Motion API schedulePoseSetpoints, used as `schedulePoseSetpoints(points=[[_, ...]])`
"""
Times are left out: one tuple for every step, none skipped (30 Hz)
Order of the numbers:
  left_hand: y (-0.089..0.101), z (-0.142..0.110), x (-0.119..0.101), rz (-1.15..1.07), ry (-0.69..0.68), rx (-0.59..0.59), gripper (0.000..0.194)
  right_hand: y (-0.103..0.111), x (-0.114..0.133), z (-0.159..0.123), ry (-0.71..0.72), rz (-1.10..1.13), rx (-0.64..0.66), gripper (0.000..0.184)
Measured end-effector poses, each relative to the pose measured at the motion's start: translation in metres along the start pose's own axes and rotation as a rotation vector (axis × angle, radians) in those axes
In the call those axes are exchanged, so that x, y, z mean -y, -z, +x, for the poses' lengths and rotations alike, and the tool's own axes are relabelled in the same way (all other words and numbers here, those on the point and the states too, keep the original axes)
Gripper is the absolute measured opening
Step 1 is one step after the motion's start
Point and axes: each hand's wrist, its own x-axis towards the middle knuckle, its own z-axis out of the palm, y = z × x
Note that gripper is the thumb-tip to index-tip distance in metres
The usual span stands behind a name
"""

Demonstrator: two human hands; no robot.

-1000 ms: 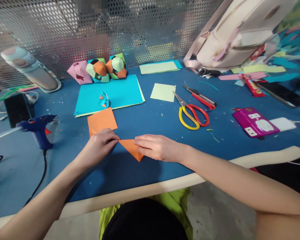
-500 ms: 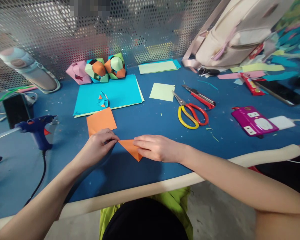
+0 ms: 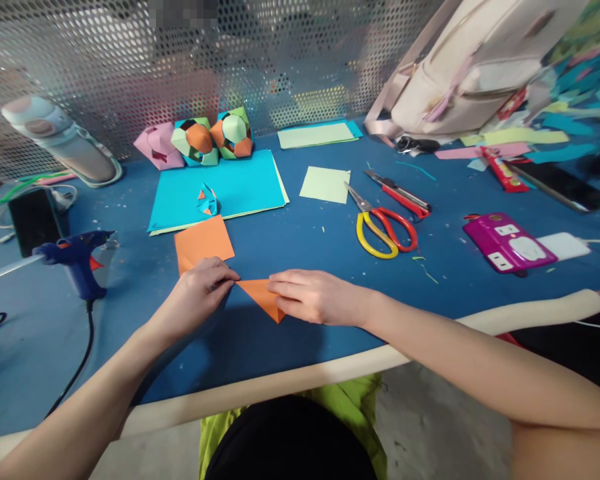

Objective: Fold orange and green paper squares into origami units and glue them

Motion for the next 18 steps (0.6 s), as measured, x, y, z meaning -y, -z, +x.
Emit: schedulePoseSetpoints(points=[[0.001,0.0,-0.001,0.014,-0.001,-0.004,0.021,0.0,0.0,0.0,-0.002,-0.003,0.002,0.024],[0.001,-0.001,-0.002,0.026,-0.001,-0.01,0.021,0.001,0.001,0.001,-0.007,-0.004,0.004,0.025],[0.002,-0.002,-0.004,0.036,0.0,-0.021,0.021,0.001,0.001,0.001,-0.016,-0.002,0.007,0.025],[0.002,-0.002,-0.006,0.042,0.0,-0.037,0.021,0.001,0.001,0.001,-0.027,0.001,0.009,0.025],[0.002,-0.003,-0.009,0.044,-0.003,-0.053,0.02,0.001,0.002,0.001,-0.037,0.005,0.011,0.025],[0.001,-0.003,-0.012,0.037,-0.011,-0.07,0.02,0.001,0.002,0.001,-0.044,0.009,0.013,0.025],[0.0,-0.004,-0.015,0.025,-0.024,-0.083,0.019,0.001,0.001,0.001,-0.048,0.012,0.017,0.025],[-0.002,-0.004,-0.018,0.007,-0.045,-0.095,0.019,0.001,0.001,0.001,-0.049,0.015,0.021,0.025],[-0.004,-0.005,-0.02,-0.009,-0.071,-0.103,0.019,0.001,0.001,0.001,-0.047,0.017,0.025,0.024],[-0.007,-0.005,-0.021,-0.021,-0.097,-0.107,0.02,0.001,0.001,0.001,-0.043,0.019,0.028,0.024],[-0.01,-0.005,-0.022,-0.023,-0.118,-0.11,0.021,0.001,0.001,0.001,-0.039,0.018,0.03,0.024],[-0.013,-0.005,-0.022,-0.017,-0.133,-0.111,0.022,0.001,0.0,0.001,-0.039,0.015,0.033,0.024],[-0.015,-0.005,-0.021,-0.007,-0.141,-0.109,0.024,0.001,0.0,0.001,-0.038,0.012,0.036,0.023],[-0.017,-0.005,-0.02,0.004,-0.144,-0.105,0.025,0.001,0.0,0.001,-0.034,0.006,0.037,0.023],[-0.019,-0.005,-0.02,0.014,-0.143,-0.101,0.025,0.001,0.0,0.001,-0.028,0.001,0.037,0.023],[-0.02,-0.004,-0.019,0.025,-0.146,-0.099,0.025,0.001,0.0,0.001,-0.019,-0.004,0.035,0.023],[-0.021,-0.004,-0.019,0.04,-0.149,-0.098,0.025,0.001,-0.001,0.001,-0.009,-0.007,0.033,0.022],[-0.022,-0.005,-0.019,0.06,-0.151,-0.1,0.024,0.0,-0.001,0.001,0.0,-0.01,0.031,0.022]])
